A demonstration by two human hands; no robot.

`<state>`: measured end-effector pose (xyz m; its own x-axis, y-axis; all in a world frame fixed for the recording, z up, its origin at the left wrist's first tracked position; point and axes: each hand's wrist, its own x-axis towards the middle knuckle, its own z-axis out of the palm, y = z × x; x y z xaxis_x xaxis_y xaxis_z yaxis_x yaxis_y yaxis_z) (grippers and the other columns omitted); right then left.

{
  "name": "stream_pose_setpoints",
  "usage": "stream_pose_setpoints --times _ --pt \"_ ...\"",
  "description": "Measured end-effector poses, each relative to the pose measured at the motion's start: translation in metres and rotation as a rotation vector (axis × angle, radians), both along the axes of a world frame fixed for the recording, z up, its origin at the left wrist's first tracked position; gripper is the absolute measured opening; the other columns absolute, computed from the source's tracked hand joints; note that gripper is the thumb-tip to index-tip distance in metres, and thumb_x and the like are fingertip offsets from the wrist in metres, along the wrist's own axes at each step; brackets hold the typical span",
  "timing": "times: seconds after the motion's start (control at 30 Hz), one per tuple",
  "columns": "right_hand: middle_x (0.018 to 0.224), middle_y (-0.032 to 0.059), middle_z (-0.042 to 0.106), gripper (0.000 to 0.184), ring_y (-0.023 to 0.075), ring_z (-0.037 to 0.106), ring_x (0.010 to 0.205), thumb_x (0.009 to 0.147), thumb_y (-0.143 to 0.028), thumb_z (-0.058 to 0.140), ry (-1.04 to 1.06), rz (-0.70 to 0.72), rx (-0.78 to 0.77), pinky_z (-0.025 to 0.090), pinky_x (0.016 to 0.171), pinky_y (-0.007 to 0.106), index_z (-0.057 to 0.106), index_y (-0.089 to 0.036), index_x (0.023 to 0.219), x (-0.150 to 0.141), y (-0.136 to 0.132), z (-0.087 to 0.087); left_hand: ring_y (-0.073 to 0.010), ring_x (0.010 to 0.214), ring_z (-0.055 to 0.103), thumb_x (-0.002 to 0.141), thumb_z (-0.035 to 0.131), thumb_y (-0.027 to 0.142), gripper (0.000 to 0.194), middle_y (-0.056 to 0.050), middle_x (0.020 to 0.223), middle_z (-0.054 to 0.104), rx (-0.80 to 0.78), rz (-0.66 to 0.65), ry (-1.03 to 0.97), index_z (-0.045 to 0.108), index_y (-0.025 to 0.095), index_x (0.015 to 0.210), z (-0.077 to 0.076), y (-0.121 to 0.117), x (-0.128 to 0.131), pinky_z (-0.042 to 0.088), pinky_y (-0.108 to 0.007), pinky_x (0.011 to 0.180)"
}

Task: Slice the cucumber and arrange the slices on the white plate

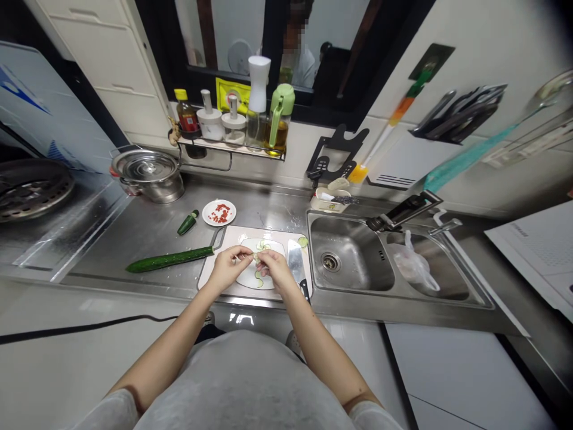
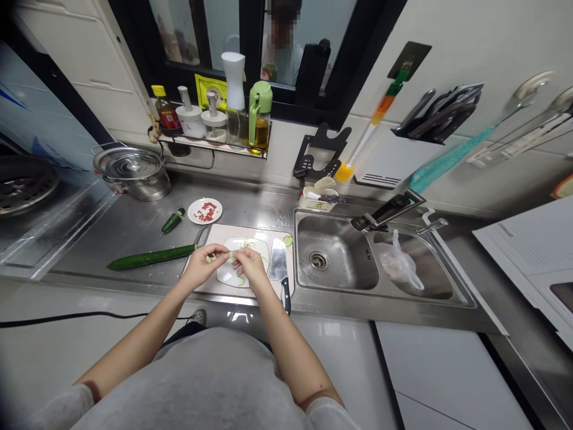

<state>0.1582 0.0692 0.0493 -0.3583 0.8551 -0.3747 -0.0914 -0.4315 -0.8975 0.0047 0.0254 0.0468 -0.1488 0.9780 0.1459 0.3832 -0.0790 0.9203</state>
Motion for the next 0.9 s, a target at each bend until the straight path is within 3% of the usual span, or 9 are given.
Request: stream_pose_setpoints --times 0.2,0.4,0.47,0.57,0.7,0.8,0.9 --pt "0.057 -0.0027 0.057 0.020 0.0077 0.051 0.048 0.066 -0.035 0.066 0.019 0.005 -0.084 0.032 0.039 0.016 0.059 -0.017 0.072 0.002 -0.001 0.005 -0.0191 0.090 0.060 0.087 0.056 0.031 0.018 -0.005 0.091 0.068 0.169 -0.014 0.335 0.070 0.021 0.090 0.004 -0.006 0.000 0.046 -0.032 0.085" --pt "0.059 -0.0028 0.057 0.023 0.0069 0.051 0.048 0.065 -0.036 0.067 0.036 0.045 -0.172 0.032 0.040 0.016 0.056 -0.017 0.071 0.004 -0.004 0.008 -0.0182 0.088 0.059 0.086 0.057 0.029 0.016 -0.005 0.089 0.066 0.259 -0.001 0.328 0.071 0.023 0.091 -0.002 -0.008 0.001 0.045 -0.032 0.083" --pt "0.059 -0.0029 0.057 0.024 0.0069 0.051 0.047 0.065 -0.037 0.068 0.043 0.049 -0.164 0.031 0.040 0.016 0.056 -0.017 0.072 0.005 -0.003 0.006 -0.0168 0.083 0.059 0.082 0.061 0.031 0.018 -0.005 0.089 0.066 0.162 0.055 0.159 0.069 0.022 0.095 -0.005 -0.009 0.004 0.046 -0.030 0.079" --pt "0.057 -0.0031 0.057 0.024 0.0064 0.048 0.046 0.065 -0.037 0.069 0.015 0.062 -0.102 0.029 0.039 0.016 0.058 -0.017 0.073 0.006 0.001 0.003 -0.0126 0.067 0.058 0.082 0.059 0.039 0.032 -0.003 0.080 0.066 -0.170 0.104 -0.325 0.062 0.020 0.107 -0.009 -0.011 0.012 0.045 -0.023 0.061" --pt "0.053 -0.0047 0.054 0.022 0.0053 0.043 0.043 0.066 -0.036 0.068 -0.048 0.131 -0.024 0.025 0.038 0.016 0.061 -0.016 0.073 0.011 0.006 0.000 -0.0090 0.056 0.057 0.086 0.053 0.048 0.037 -0.002 0.070 0.064 -0.592 -0.045 -0.927 0.059 0.018 0.107 -0.011 -0.011 0.018 0.039 -0.017 0.047" --pt "0.051 -0.0057 0.052 0.021 0.0049 0.041 0.042 0.067 -0.035 0.067 -0.084 0.189 -0.002 0.024 0.038 0.016 0.060 -0.016 0.071 0.015 0.008 -0.002 -0.0072 0.056 0.058 0.081 0.065 0.038 0.032 -0.001 0.070 0.063 -0.610 -0.054 -1.070 0.061 0.017 0.105 -0.011 -0.009 0.018 0.042 -0.015 0.049" --pt "0.050 -0.0062 0.051 0.019 0.0047 0.040 0.041 0.067 -0.033 0.066 -0.126 0.223 0.012 0.023 0.039 0.017 0.058 -0.017 0.068 0.019 0.010 -0.004 -0.0064 0.059 0.058 0.072 0.075 0.027 0.039 0.000 0.072 0.062 -0.540 -0.030 -1.045 0.062 0.018 0.108 -0.013 -0.007 0.016 0.042 -0.014 0.050"
